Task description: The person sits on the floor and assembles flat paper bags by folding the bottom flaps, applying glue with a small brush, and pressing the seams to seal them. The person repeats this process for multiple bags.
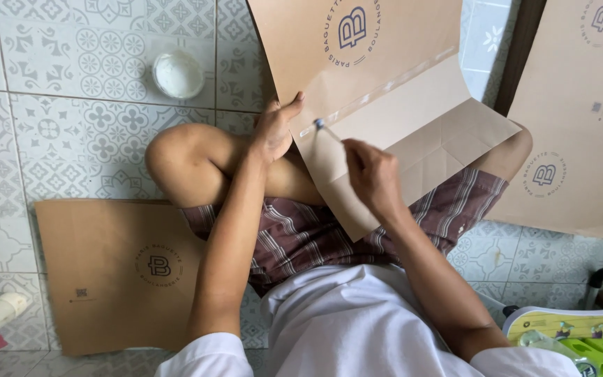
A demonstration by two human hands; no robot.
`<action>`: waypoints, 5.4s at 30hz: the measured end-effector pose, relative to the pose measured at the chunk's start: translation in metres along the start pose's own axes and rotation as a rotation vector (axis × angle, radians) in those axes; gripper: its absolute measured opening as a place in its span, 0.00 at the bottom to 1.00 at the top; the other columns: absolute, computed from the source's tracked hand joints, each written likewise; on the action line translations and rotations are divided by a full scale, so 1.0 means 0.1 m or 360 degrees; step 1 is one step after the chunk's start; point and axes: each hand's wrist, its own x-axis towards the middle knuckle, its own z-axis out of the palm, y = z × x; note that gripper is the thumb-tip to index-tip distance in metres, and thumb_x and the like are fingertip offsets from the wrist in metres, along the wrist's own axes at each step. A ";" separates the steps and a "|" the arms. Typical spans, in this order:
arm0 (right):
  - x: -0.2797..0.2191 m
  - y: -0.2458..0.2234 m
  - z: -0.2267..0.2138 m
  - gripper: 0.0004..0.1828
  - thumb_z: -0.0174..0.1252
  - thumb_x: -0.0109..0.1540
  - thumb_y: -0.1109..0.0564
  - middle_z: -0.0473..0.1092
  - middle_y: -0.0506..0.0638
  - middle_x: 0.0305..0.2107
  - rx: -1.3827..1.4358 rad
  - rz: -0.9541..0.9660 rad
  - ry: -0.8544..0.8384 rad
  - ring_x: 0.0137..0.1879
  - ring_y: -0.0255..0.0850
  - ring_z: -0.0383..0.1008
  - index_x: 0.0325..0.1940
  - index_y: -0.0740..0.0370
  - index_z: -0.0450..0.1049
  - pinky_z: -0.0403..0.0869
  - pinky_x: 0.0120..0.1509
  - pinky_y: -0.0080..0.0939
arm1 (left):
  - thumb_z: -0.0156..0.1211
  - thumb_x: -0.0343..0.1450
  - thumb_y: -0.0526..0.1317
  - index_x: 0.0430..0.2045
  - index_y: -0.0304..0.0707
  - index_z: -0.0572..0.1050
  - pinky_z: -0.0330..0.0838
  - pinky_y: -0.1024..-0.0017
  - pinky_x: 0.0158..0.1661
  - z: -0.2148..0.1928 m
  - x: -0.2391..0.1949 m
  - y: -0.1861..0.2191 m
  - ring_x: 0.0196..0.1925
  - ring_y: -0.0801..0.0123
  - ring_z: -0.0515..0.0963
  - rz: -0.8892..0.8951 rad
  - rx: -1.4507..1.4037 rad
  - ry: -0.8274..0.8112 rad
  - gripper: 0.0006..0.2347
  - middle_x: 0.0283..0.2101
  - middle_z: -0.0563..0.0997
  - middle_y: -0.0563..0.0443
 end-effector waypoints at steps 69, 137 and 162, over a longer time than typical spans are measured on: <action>-0.09 -0.07 0.08 0.07 0.60 0.64 0.65 0.76 0.63 0.26 0.0159 0.0102 0.0076 0.29 0.56 0.80 0.45 0.66 0.81 0.71 0.25 0.50 | 0.69 0.71 0.48 0.61 0.33 0.67 0.41 0.22 0.61 0.07 0.00 0.09 0.72 0.41 0.62 -0.0302 0.0454 0.0090 0.28 0.64 0.70 0.35; -0.03 -0.37 0.01 0.08 0.58 0.65 0.68 0.77 0.63 0.28 0.0067 -0.0053 -0.0108 0.32 0.54 0.81 0.45 0.68 0.81 0.76 0.29 0.46 | 0.63 0.75 0.43 0.54 0.27 0.75 0.66 0.55 0.64 -0.05 -0.21 0.23 0.59 0.62 0.77 -0.0005 0.0553 -0.0347 0.18 0.55 0.79 0.42; 0.22 0.00 -0.08 0.08 0.58 0.63 0.69 0.77 0.66 0.27 0.0023 0.0020 -0.0074 0.31 0.59 0.81 0.45 0.72 0.80 0.75 0.28 0.51 | 0.65 0.73 0.40 0.48 0.30 0.78 0.70 0.61 0.60 -0.01 -0.01 0.21 0.51 0.67 0.81 -0.0016 0.0560 -0.0195 0.13 0.47 0.82 0.48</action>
